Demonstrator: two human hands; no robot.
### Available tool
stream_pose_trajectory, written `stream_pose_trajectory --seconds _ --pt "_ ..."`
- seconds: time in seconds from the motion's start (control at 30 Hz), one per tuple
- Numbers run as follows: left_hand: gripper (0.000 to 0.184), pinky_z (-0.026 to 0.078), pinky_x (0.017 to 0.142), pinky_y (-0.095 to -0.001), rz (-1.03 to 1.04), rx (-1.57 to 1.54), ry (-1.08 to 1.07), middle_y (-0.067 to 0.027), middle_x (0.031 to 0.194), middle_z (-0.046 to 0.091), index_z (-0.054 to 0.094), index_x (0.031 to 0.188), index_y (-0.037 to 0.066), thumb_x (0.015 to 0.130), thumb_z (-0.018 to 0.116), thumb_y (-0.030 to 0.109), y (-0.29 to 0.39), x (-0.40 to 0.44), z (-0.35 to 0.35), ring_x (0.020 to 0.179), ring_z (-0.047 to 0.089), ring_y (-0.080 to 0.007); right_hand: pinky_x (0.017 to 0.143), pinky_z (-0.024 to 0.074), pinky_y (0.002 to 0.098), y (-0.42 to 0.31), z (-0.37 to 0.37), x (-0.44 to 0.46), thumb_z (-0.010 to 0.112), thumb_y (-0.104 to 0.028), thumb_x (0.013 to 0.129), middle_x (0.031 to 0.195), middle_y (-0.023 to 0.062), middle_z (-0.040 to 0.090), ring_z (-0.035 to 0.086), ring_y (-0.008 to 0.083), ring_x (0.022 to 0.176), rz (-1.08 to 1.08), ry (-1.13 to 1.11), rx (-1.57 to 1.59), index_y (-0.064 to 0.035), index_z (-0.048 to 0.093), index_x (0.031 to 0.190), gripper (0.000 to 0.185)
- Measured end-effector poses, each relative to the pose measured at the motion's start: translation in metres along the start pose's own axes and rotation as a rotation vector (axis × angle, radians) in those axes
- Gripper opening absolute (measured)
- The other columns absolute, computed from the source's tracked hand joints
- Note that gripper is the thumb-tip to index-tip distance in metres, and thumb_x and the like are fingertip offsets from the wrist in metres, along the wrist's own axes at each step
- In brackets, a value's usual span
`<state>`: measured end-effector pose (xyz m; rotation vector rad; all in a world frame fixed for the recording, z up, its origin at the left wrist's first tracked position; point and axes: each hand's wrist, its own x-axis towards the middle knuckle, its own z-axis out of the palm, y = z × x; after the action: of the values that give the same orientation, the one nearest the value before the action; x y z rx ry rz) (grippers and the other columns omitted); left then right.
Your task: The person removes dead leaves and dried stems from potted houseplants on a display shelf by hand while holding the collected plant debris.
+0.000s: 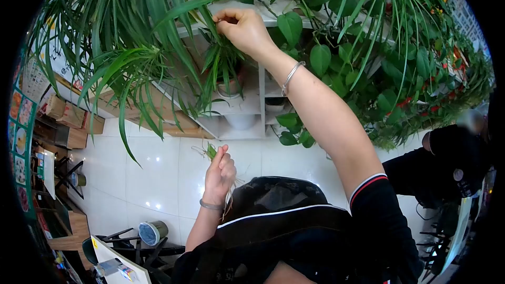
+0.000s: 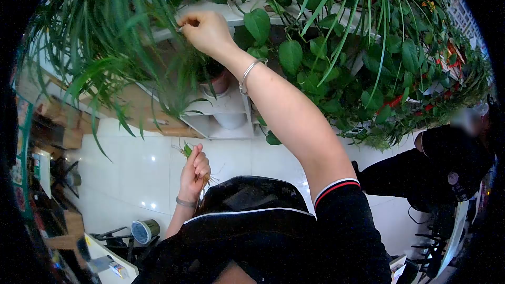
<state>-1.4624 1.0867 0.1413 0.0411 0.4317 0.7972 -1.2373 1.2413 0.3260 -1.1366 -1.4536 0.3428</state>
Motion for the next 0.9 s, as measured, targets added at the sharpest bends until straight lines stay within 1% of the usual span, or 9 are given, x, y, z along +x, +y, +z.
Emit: stream_pose_trajectory --seconds 0.13,0.23,0.3,0.43,0.57,0.63,0.77,0.8,0.9 --pt "0.02 0.021 0.039 -0.0206 -0.01 -0.002 0.012 0.0031 0.057 0.032 0.053 0.099 0.007 0.096 0.041 0.023 -0.002 0.003 0.0 0.043 0.026 -0.006 0.059 0.0429 0.021 0.001 0.0 0.001 0.055 -0.004 0.077 0.071 0.0026 0.063 0.055 0.0074 0.065 -0.049 -0.033 -0.094 0.0006 0.064 0.081 0.011" --pt "0.02 0.02 0.039 -0.0206 -0.008 0.013 0.026 0.0034 0.057 0.032 0.053 0.099 0.007 0.095 0.042 0.023 -0.003 0.004 0.001 0.043 0.025 -0.0057 0.057 0.042 0.0196 0.017 0.003 0.0 0.055 -0.006 0.079 0.073 0.0011 0.064 0.054 0.0064 0.065 0.013 -0.067 0.076 -0.0013 0.066 0.083 0.012" --pt "0.02 0.02 0.039 -0.0204 -0.002 0.034 0.016 0.0036 0.057 0.032 0.052 0.099 0.007 0.095 0.043 0.023 -0.004 0.005 0.0 0.043 0.025 -0.0057 0.051 0.039 0.0181 -0.001 -0.006 -0.007 0.058 -0.011 0.082 0.078 0.0001 0.065 0.049 0.002 0.061 0.031 -0.02 0.252 -0.0077 0.067 0.097 0.018" --pt "0.019 0.02 0.039 -0.0203 -0.004 0.11 0.037 0.0045 0.057 0.032 0.052 0.101 0.007 0.094 0.045 0.023 -0.008 0.002 0.01 0.043 0.026 -0.0051 0.045 0.0335 0.014 -0.048 -0.032 -0.049 0.06 -0.011 0.081 0.082 0.0026 0.064 0.048 0.0 0.058 0.116 0.156 0.439 -0.005 0.053 0.119 0.039" --pt "0.023 0.02 0.039 -0.02 -0.015 0.328 0.006 0.0055 0.057 0.031 0.051 0.106 0.007 0.093 0.048 0.025 -0.012 0.004 0.026 0.043 0.026 -0.0042 0.049 0.042 0.0161 -0.05 -0.035 -0.15 0.057 -0.005 0.083 0.079 0.0026 0.062 0.054 0.0047 0.063 0.242 -0.003 0.347 -0.0025 0.047 0.122 0.041" --pt "0.025 0.021 0.039 -0.0198 -0.039 0.412 -0.013 0.0058 0.057 0.031 0.051 0.108 0.007 0.092 0.049 0.026 -0.014 0.004 0.029 0.042 0.026 -0.0038 0.059 0.0494 0.0217 -0.027 -0.013 -0.205 0.056 -0.001 0.083 0.079 0.0028 0.062 0.059 0.0087 0.07 0.35 -0.136 0.303 -0.0039 0.046 0.123 0.042" --pt "0.024 0.021 0.039 -0.0194 -0.125 0.516 -0.009 0.007 0.056 0.032 0.053 0.106 0.007 0.091 0.052 0.025 -0.032 0.007 0.041 0.041 0.027 -0.0039 0.066 0.0513 0.0295 -0.022 -0.012 -0.255 0.056 -0.003 0.082 0.086 0.0127 0.064 0.065 0.0216 0.074 0.377 -0.246 -0.129 -0.0058 0.045 0.123 0.043" --pt "0.023 0.021 0.039 -0.0195 -0.141 0.536 0.008 0.0072 0.055 0.032 0.054 0.105 0.007 0.09 0.053 0.025 -0.039 0.008 0.04 0.041 0.027 -0.0039 0.065 0.0513 0.0329 -0.023 -0.018 -0.259 0.056 -0.006 0.081 0.087 0.0154 0.064 0.064 0.0286 0.076 0.373 -0.231 -0.153 -0.0043 0.048 0.119 0.039" --pt "0.017 0.022 0.038 -0.0199 -0.176 0.576 0.045 0.0073 0.053 0.032 0.055 0.097 0.008 0.089 0.056 0.023 -0.05 0.011 0.043 0.041 0.027 -0.0041 0.064 0.0514 0.0344 -0.026 -0.031 -0.268 0.058 -0.008 0.08 0.086 0.015 0.064 0.063 0.0296 0.076 0.318 -0.218 -0.365 -0.003 0.053 0.111 0.033"
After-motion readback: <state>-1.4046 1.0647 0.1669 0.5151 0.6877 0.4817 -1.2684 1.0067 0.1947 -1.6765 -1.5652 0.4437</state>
